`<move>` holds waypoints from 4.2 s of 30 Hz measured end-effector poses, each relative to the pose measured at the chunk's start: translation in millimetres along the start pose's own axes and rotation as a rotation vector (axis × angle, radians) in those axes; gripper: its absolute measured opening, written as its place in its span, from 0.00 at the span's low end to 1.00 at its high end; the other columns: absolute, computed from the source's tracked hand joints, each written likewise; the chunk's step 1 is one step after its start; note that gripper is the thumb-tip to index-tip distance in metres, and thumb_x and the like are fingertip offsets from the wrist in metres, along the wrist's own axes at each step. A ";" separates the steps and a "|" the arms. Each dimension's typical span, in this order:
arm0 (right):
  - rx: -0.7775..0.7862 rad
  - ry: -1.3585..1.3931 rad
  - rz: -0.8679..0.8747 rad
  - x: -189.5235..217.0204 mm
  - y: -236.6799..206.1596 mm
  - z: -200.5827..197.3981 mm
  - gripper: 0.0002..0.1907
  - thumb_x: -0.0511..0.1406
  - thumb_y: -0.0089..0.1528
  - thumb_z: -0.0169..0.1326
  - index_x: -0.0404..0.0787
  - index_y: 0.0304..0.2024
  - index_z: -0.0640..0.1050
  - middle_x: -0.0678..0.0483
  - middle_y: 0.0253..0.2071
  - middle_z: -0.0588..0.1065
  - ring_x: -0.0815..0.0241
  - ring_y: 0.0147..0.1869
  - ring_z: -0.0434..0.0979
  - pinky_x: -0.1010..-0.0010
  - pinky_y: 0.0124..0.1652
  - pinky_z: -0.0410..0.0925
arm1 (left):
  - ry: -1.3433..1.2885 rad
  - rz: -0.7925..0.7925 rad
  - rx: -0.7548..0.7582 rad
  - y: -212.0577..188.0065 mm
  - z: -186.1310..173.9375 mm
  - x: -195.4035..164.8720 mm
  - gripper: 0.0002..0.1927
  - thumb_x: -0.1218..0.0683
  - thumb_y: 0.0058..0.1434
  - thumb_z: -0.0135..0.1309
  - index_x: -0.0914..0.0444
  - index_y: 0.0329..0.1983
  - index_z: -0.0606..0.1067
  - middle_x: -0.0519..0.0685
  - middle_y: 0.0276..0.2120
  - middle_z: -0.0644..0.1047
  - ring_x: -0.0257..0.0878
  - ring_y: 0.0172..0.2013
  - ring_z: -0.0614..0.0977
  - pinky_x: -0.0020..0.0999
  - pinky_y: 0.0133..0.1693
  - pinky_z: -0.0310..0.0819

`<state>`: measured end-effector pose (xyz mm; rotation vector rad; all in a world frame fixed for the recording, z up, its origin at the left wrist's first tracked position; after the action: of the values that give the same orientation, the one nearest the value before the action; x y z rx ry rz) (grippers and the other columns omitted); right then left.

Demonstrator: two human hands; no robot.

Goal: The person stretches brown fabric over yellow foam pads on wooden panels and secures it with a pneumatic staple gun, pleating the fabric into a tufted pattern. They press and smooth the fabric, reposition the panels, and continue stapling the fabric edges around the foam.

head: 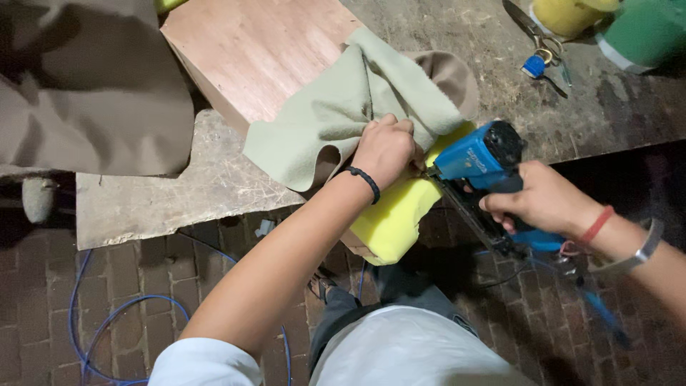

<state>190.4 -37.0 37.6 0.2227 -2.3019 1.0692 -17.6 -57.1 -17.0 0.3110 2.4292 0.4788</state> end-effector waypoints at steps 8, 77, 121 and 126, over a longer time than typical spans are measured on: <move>0.044 -0.341 0.101 26.0 8.1 -5.4 0.09 0.34 0.57 0.62 0.34 0.35 0.82 0.49 0.19 0.77 0.57 0.20 0.77 0.65 0.25 0.71 | 0.004 0.045 0.044 2.9 9.4 4.0 0.06 0.51 0.44 0.65 0.43 0.25 0.86 0.47 0.33 0.76 0.50 0.42 0.75 0.46 0.44 0.69; 0.112 -0.292 0.266 59.5 14.8 -7.1 0.09 0.32 0.54 0.61 0.29 0.29 0.82 0.47 0.20 0.75 0.54 0.19 0.72 0.61 0.22 0.69 | -0.180 -0.047 0.021 2.7 -19.8 2.0 0.10 0.52 0.40 0.69 0.57 0.26 0.83 0.50 0.29 0.76 0.50 0.38 0.77 0.42 0.43 0.75; -0.211 -0.543 -0.931 -23.6 355.0 -137.6 0.32 0.43 0.56 0.67 0.42 0.62 0.77 0.37 0.51 0.77 0.38 0.51 0.78 0.55 0.51 0.72 | 0.632 -0.627 0.215 47.1 -91.6 -73.2 0.09 0.52 0.59 0.59 0.59 0.41 0.78 0.49 0.34 0.81 0.51 0.45 0.82 0.56 0.72 0.58; 0.602 0.337 -0.554 22.9 317.7 -69.0 0.29 0.48 0.64 0.55 0.37 0.62 0.75 0.52 0.38 0.78 0.61 0.37 0.80 0.70 0.37 0.74 | 0.410 -1.033 0.021 4.9 11.2 -166.1 0.13 0.45 0.66 0.53 0.58 0.34 0.70 0.53 0.18 0.76 0.54 0.21 0.80 0.50 0.27 0.74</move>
<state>81.5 227.2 -119.0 0.7942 -1.4434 1.3357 117.9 -105.2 67.1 -1.0870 2.5622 0.0360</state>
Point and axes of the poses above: each hand's wrist, its own y-axis towards the middle knuckle, its own z-axis out of the palm, x = y × z, the point moved 7 cm from there along y, towards the middle knuckle
